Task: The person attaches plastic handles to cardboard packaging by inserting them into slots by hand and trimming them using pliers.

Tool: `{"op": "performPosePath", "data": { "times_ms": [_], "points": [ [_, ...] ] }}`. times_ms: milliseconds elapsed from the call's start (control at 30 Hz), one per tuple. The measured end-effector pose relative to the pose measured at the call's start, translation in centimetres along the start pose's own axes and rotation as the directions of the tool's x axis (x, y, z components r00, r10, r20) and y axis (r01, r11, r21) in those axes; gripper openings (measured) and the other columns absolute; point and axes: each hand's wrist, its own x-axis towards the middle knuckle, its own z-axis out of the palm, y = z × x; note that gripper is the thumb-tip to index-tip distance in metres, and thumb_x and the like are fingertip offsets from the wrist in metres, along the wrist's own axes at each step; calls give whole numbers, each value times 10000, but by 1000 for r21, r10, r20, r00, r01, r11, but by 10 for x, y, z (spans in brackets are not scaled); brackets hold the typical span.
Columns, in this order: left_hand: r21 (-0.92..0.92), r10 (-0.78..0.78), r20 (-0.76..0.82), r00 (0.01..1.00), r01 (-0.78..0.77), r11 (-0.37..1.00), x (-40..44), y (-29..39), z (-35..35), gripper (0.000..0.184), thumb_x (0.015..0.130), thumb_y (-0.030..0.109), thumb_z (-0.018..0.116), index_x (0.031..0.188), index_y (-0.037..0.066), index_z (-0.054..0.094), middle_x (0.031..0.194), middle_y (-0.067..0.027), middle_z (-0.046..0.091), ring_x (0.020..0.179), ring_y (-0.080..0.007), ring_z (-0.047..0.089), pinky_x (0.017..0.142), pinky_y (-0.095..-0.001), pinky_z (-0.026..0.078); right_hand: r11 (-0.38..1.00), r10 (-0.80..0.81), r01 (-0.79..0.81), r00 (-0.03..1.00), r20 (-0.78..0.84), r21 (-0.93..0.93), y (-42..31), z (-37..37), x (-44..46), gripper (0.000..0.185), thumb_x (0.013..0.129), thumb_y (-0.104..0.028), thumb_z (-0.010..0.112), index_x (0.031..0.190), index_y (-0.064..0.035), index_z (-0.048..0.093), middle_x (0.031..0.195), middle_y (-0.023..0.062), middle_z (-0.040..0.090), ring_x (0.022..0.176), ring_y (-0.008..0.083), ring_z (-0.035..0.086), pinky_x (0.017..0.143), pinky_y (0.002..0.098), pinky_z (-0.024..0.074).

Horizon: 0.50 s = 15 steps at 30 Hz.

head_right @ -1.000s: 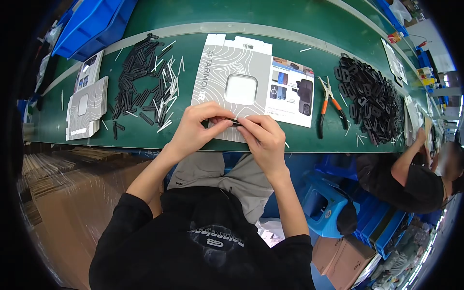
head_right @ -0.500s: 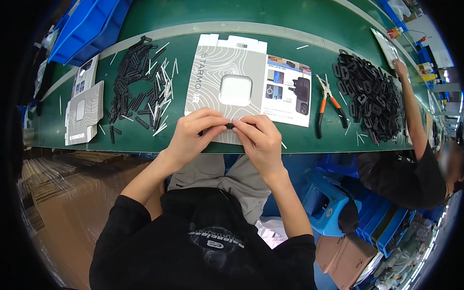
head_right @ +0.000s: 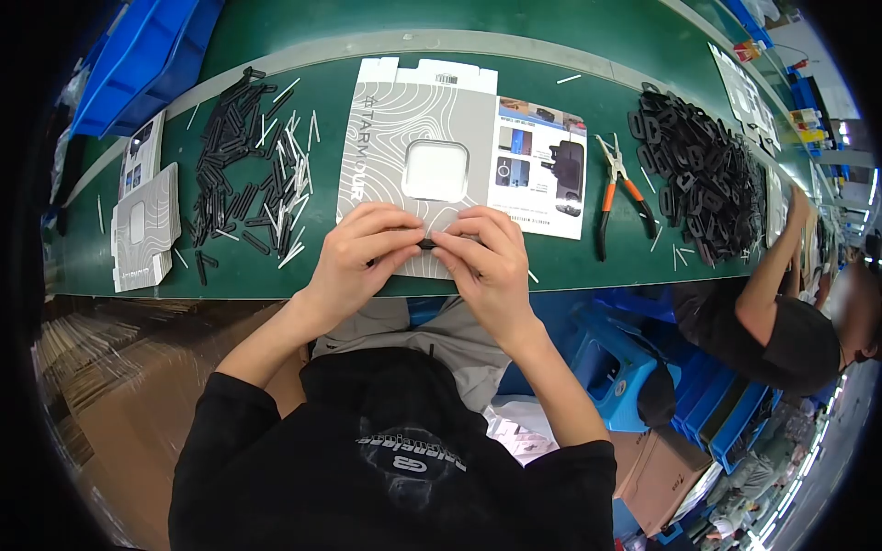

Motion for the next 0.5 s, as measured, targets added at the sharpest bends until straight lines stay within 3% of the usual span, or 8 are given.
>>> {"op": "performPosePath", "data": {
  "times_ms": [233, 400, 500],
  "points": [
    [18, -6, 21, 1000, 6, 1000, -8, -2, 3, 200, 848, -36, 791, 1039, 22, 800, 1082, -30, 754, 1031, -225, 659, 913, -324, 561, 999, -7, 10, 997, 78, -36, -1, -1, 0, 204, 809, 6, 823, 1006, -47, 829, 1062, 35, 723, 1138, 252, 630, 994, 371, 516],
    [49, 25, 14, 1000, -26, 998, -3, 2, 1, 188, 857, -11, 775, 1042, 18, 785, 1082, -41, 737, 1025, -226, 646, 882, -329, 555, 998, 4, -3, 999, 33, -58, -3, -1, -2, 190, 803, 19, 822, 983, -41, 821, 1070, 35, 721, 1125, 246, 626, 1002, 363, 505],
    [-57, -48, 58, 997, 51, 997, -3, 2, -5, 201, 850, -16, 771, 1047, 19, 779, 1071, -44, 738, 1010, -233, 648, 867, -330, 550, 991, 86, -86, 996, 6, 101, 2, -3, -7, 194, 801, 32, 819, 982, -39, 812, 1095, 34, 715, 1124, 240, 620, 1001, 354, 498]
  ]
}}
